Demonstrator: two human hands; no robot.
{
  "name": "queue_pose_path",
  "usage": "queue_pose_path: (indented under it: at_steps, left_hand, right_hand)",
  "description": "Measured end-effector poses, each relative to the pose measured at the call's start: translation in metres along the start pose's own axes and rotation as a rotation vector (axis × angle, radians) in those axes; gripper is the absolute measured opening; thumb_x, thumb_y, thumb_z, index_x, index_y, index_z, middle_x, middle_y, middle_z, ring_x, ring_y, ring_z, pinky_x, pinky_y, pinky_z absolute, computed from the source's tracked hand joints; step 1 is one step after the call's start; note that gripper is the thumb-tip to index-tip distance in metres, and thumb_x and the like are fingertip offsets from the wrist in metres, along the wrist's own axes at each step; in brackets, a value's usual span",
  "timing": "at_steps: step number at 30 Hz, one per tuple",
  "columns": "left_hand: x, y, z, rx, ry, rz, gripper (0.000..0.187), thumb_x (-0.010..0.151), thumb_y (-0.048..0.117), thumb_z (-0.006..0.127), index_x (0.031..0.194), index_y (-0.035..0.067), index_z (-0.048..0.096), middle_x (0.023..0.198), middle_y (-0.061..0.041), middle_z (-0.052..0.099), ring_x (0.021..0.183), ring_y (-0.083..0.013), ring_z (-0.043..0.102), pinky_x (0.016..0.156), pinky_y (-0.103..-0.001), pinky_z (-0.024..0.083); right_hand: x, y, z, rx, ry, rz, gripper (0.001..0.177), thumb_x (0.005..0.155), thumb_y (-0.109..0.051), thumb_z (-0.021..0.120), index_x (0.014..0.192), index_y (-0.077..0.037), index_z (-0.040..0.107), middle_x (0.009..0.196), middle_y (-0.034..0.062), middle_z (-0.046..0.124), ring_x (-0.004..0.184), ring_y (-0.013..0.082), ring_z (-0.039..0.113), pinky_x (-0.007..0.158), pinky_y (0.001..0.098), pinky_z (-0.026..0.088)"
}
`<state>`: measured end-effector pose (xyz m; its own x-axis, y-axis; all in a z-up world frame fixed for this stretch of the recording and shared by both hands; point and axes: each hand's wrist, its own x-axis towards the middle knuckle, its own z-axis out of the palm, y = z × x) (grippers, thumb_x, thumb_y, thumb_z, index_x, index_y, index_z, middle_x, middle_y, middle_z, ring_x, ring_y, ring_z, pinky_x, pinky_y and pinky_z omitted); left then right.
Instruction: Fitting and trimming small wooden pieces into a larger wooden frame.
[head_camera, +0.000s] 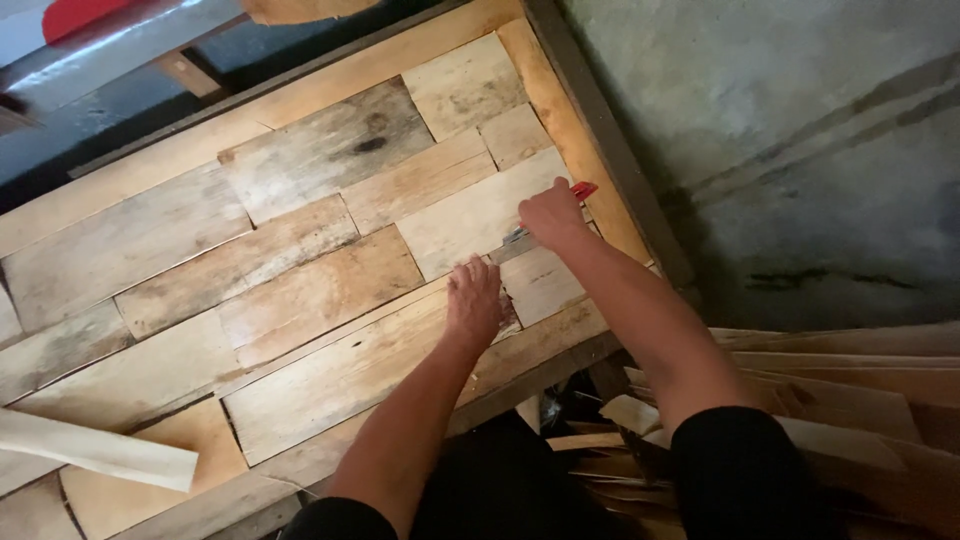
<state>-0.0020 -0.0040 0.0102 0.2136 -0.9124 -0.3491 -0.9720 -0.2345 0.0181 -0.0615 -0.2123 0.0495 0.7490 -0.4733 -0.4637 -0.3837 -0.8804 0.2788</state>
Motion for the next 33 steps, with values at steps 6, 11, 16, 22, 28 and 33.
queue_pose_path:
  at_steps: [6,11,16,22,28,33]
  left_hand:
    - [0.006,0.001,0.01,0.022,0.05,-0.002,0.087,0.089,0.039,0.074,0.152,0.001,0.026,0.157,-0.029,0.025,0.137,-0.0512,0.034,0.104,-0.058,0.046]
    - [0.005,-0.001,0.006,0.006,0.029,0.012,0.083,0.092,0.04,0.073,0.15,0.0,0.03,0.157,-0.03,0.028,0.136,-0.0508,0.037,0.104,-0.059,0.046]
    - [-0.004,-0.001,-0.001,-0.036,0.257,-0.002,0.085,0.084,0.043,0.078,0.145,0.001,0.038,0.148,-0.026,0.037,0.127,-0.0467,0.045,0.1,-0.057,0.049]
    - [0.011,-0.008,-0.027,-0.105,0.041,-0.02,0.079,0.08,0.025,0.081,0.145,0.001,0.044,0.126,-0.015,0.046,0.112,-0.0327,0.051,0.08,-0.038,0.059]
    - [0.005,-0.011,-0.055,-0.121,-0.02,0.028,0.089,0.072,0.034,0.087,0.14,-0.004,0.044,0.125,-0.016,0.044,0.111,-0.0338,0.049,0.078,-0.037,0.059]
    - [0.005,-0.013,-0.04,-0.161,0.031,0.017,0.086,0.072,0.031,0.088,0.141,-0.001,0.046,0.127,-0.015,0.045,0.113,-0.0323,0.05,0.082,-0.037,0.058]
  right_hand:
    - [-0.009,0.021,0.006,0.446,0.114,0.226,0.015,0.09,-0.026,0.074,0.098,-0.013,0.076,0.095,0.0129,0.076,0.09,0.0317,0.073,0.079,0.0491,0.052]
    - [-0.026,-0.001,-0.002,0.889,0.013,0.449,0.041,0.085,-0.044,0.081,0.099,-0.007,0.074,0.098,0.0158,0.075,0.093,0.0331,0.073,0.082,0.048,0.055]
    - [-0.008,-0.015,0.042,0.972,0.045,0.524,0.051,0.079,-0.049,0.083,0.106,-0.007,0.073,0.104,0.0152,0.075,0.097,0.0337,0.073,0.083,0.0491,0.056]
    - [-0.014,-0.017,0.031,0.972,0.036,0.569,0.049,0.084,-0.049,0.081,0.107,-0.007,0.074,0.107,0.0167,0.074,0.101,0.0357,0.071,0.085,0.0498,0.055]
    - [-0.017,-0.018,0.026,0.996,0.094,0.583,0.05,0.081,-0.049,0.082,0.11,-0.009,0.072,0.106,0.015,0.073,0.1,0.0347,0.07,0.082,0.0493,0.055]
    - [-0.021,-0.023,0.039,1.021,0.135,0.577,0.045,0.083,-0.047,0.083,0.102,-0.008,0.071,0.102,0.0145,0.074,0.097,0.0348,0.07,0.081,0.0488,0.055]
